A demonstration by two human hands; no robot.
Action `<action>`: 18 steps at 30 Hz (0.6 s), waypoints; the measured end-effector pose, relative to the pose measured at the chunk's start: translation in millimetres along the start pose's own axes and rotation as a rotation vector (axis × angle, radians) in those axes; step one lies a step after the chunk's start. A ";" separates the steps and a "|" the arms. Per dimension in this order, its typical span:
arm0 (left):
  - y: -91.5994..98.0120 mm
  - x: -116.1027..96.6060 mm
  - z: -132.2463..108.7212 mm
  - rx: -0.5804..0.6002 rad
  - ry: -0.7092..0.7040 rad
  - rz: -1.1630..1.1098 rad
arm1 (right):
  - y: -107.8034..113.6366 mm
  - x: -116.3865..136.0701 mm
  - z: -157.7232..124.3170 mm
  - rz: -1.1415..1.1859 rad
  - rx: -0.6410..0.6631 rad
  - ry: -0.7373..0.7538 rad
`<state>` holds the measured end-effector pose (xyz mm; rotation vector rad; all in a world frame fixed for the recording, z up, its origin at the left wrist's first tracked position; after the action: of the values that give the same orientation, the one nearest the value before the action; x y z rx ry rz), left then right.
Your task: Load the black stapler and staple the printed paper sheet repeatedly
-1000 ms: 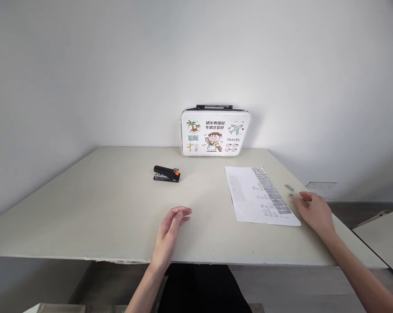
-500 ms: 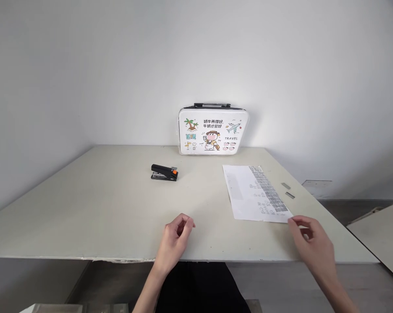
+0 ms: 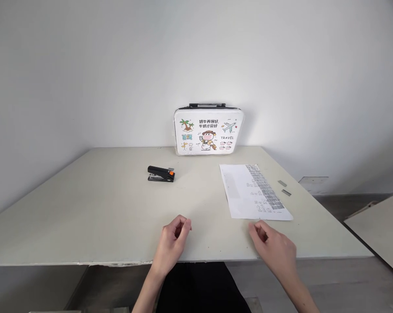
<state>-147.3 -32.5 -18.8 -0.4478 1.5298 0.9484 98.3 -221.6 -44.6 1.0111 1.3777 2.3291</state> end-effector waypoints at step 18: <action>-1.2 1.9 -0.9 0.016 0.015 0.001 | 0.8 1.6 -3.6 -0.005 -0.039 0.030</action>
<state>-147.3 -33.5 -21.0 -0.4443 1.5505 0.9347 94.9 -223.5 -44.3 0.9635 1.3387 2.3673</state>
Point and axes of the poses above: each hand's wrist, its own z-axis towards the middle knuckle, its own y-axis out of the back of the hand, x = y × z, the point moved 9 cm from there along z, towards the middle knuckle, and after that the axes turned 3 degrees about x, right-handed, at the moved point
